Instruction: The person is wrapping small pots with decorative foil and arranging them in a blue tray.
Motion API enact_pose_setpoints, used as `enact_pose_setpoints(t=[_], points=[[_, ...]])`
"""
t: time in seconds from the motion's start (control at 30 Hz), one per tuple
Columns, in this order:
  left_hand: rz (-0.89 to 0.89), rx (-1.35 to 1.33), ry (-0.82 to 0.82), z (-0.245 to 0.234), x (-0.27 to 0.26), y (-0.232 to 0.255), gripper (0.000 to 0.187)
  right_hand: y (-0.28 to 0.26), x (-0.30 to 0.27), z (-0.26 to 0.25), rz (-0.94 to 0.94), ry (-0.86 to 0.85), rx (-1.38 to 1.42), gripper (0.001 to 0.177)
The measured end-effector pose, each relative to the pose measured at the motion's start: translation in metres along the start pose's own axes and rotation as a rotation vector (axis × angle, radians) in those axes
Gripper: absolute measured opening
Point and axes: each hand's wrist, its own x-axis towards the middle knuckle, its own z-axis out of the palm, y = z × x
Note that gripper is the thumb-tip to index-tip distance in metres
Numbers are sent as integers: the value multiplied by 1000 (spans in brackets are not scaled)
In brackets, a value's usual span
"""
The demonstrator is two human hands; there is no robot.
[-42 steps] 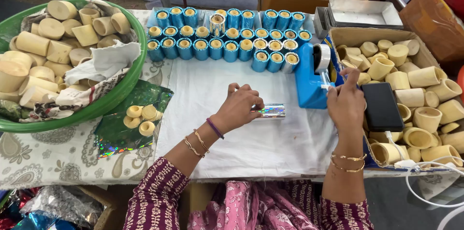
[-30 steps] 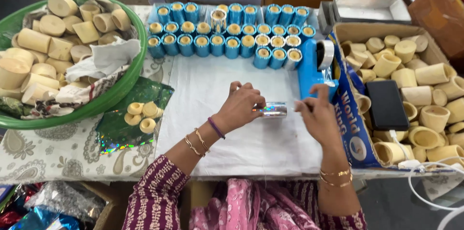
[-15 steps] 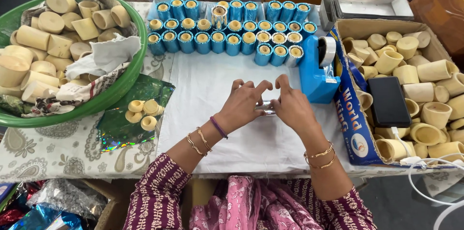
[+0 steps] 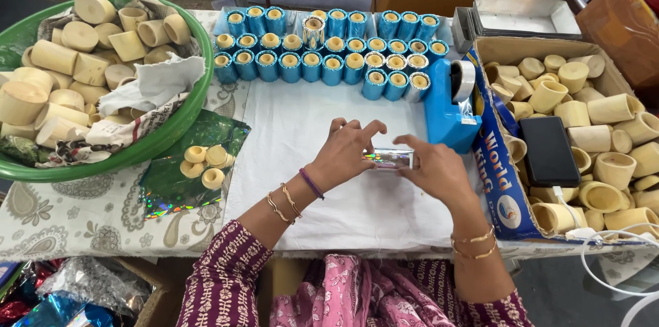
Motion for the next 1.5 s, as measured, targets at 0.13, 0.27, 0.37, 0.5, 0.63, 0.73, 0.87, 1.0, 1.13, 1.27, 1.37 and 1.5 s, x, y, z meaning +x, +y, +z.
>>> enact_pose_setpoints(t=[0.13,0.27,0.37,0.5,0.63,0.73,0.87,1.0,1.13,1.27,1.37,1.5], points=[[11,-26,11,3,0,-3,63,6,-2,17,-219,18,-61,84],[24,-16,6,0,-1,0,67,6,9,14,-56,-96,-261,75],[16,-12,10,-3,0,1,66,-5,5,-2,-19,-102,-314,81],[15,-16,5,-1,0,-3,64,9,22,26,-542,307,-211,91],[-45,-35,26,-12,4,-7,67,-1,45,26,-394,22,-218,41],[154,-153,640,-11,3,-32,62,7,62,19,-355,200,337,53],[187,-651,643,-17,5,-26,70,23,79,28,-552,600,587,59],[172,-683,483,1,4,-15,60,29,85,59,-720,673,681,72],[184,-735,492,17,7,-24,33,19,76,61,-775,806,371,73],[82,-907,510,19,8,-25,7,13,72,60,-859,792,338,62],[75,-710,538,10,5,-19,5,10,66,55,-823,731,248,45],[77,-566,502,6,2,-19,13,8,60,51,-750,647,127,30]])
